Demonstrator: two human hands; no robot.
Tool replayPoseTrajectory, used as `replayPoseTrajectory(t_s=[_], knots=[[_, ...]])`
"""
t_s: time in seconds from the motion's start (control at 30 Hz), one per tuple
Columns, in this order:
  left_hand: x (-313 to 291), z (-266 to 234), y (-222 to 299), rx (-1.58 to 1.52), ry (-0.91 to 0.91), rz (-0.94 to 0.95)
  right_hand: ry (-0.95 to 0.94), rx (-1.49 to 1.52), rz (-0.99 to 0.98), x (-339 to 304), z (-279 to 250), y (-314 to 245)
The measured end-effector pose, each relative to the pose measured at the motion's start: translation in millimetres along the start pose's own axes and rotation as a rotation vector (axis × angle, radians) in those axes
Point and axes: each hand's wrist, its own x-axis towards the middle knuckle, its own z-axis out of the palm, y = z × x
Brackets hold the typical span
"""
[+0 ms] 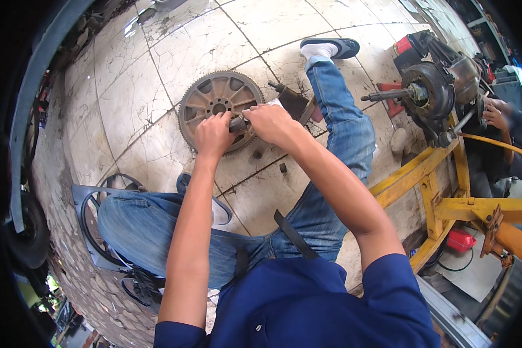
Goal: The person sits on the floor and wipes a small metal gear with a white cloth. The person then places the gear onto a larger circular metal part on the floor and continues to wipe the larger part with the cloth.
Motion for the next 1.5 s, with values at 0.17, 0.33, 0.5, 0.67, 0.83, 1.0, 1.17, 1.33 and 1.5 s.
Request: replayPoseTrajectory(t_s=[0.17, 0.33, 0.5, 0.67, 0.83, 1.0, 1.17, 1.33, 1.5], knots=[[-3, 1, 5, -0.008, 0.034, -0.019, 0.031, -0.017, 0.011, -13, -3, -7], [4, -5, 4, 0.034, -0.005, -0.038, -0.048, 0.023, 0.042, -7, -11, -6], [8, -3, 5, 0.05, -0.071, -0.099, -0.042, 0.029, 0.018, -5, -12, -3], [10, -5, 3, 0.04, -0.132, -0.104, -0.138, 0.019, 0.017, 1, -21, -3], [17, -3, 0, 0.031, -0.185, -0.086, -0.207, 0.016, 0.023, 5, -24, 2], [20, -7, 4, 0.032, -0.239, -0.102, -0.136, 0.09, 0.042, 1, -13, 8], [20, -9, -2, 0.093, -0.27, -0.09, 0.048, 0.062, 0.062, -4, 5, -3], [23, -9, -4, 0.032, -0.33, -0.116, 0.069, 0.035, 0.083, -8, 9, -6], [23, -11, -3, -0.027, -0.348, -0.09, 0.083, -0.083, 0.089, -14, 11, -10]])
